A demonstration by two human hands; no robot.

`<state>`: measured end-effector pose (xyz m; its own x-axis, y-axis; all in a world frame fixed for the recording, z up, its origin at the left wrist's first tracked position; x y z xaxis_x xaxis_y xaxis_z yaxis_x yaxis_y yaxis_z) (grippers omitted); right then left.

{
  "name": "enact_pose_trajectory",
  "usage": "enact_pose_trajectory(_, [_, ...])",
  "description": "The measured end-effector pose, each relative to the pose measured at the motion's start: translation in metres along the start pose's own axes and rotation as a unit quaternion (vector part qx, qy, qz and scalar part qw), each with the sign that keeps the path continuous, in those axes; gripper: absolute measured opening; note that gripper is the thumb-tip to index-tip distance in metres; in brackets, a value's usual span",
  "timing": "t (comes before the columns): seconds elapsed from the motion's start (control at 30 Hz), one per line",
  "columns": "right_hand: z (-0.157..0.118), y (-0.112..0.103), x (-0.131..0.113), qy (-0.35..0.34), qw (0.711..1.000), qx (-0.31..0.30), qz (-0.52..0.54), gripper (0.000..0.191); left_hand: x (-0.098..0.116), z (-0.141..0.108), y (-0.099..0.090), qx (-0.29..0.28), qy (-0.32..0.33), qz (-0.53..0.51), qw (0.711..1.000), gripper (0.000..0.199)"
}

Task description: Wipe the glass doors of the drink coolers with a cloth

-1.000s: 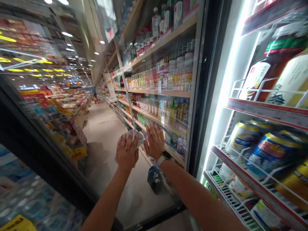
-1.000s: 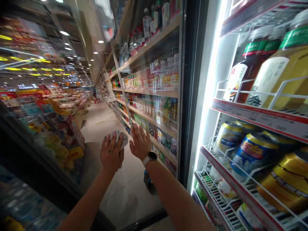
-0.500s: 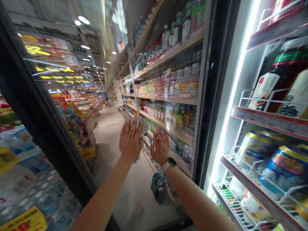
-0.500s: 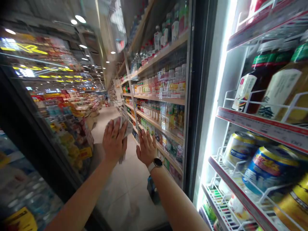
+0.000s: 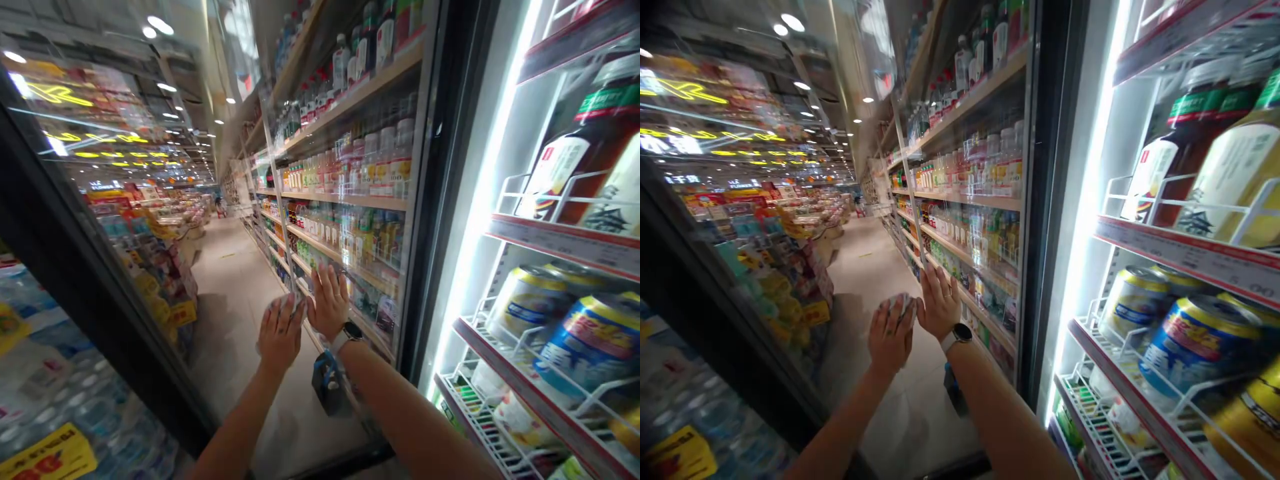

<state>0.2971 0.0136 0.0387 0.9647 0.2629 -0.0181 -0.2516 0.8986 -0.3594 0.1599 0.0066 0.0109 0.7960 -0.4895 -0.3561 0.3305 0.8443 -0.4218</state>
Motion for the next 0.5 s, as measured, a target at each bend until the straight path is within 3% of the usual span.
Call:
enact_pose_trajectory(0.1, [0.001, -0.001, 0.0, -0.007, 1.0, 0.016, -0.008, 0.068, 0.012, -0.035, 0.014, -0.022, 0.004, -0.032, 0.999, 0.063])
enact_pose_trajectory(0.2, [0.003, -0.002, -0.001, -0.014, 1.0, 0.025, -0.009, 0.067, 0.01, -0.043, 0.018, -0.044, 0.019, -0.048, 0.998, 0.06])
enact_pose_trajectory(0.33, [0.005, -0.003, -0.002, -0.007, 1.0, 0.025, 0.001, 0.067, -0.017, -0.006, 0.0, -0.053, 0.01, -0.012, 0.998, 0.06])
enact_pose_trajectory(0.5, [0.005, 0.0, -0.002, -0.006, 1.0, 0.022, -0.007, 0.069, -0.052, 0.069, -0.029, 0.006, -0.048, 0.014, 0.999, 0.066])
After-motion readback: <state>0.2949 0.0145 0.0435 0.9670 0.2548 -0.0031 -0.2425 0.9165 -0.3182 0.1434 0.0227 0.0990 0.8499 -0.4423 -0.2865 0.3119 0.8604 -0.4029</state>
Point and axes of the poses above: each hand's wrist, its own z-axis towards the middle knuckle, its own y-axis out of the palm, x = y × z, the point moved 3 cm from there along z, towards the middle knuckle, and after that the axes turned 13 degrees about -x, right-handed, at the moved point
